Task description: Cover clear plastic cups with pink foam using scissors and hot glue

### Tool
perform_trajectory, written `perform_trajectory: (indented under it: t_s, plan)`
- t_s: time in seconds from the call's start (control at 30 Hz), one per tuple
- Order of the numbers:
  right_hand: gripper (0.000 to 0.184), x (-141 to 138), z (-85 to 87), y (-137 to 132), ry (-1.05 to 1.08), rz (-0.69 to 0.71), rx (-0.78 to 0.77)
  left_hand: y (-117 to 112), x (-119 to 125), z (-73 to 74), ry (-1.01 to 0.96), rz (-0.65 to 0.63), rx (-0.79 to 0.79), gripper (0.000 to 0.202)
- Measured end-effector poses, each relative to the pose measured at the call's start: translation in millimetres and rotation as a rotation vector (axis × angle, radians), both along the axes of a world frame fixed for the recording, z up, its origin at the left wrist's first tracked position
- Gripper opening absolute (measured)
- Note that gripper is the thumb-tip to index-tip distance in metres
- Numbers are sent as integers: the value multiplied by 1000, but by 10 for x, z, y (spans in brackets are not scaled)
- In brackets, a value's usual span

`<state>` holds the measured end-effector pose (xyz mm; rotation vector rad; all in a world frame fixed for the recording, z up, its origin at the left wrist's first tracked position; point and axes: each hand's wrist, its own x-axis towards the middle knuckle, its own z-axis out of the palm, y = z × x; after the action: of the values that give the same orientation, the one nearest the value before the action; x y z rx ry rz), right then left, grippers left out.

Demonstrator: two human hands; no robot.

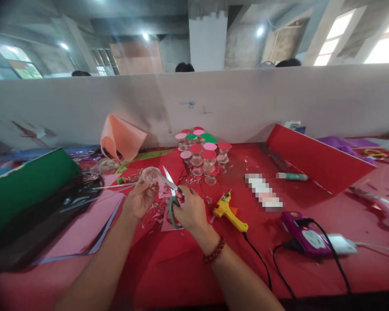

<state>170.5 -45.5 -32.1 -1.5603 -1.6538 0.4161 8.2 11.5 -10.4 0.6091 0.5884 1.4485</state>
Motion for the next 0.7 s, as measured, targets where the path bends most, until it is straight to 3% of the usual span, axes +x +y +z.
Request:
perform_trajectory:
  t_s: [0.47,0.7]
  plan:
    - [47,2,-61,-18,-32,18,87,4,-85,-82,-77,13,49,23]
    - [46,-74,69,-82,-226,68,-1,-87,-81,37,-167,41,69,45]
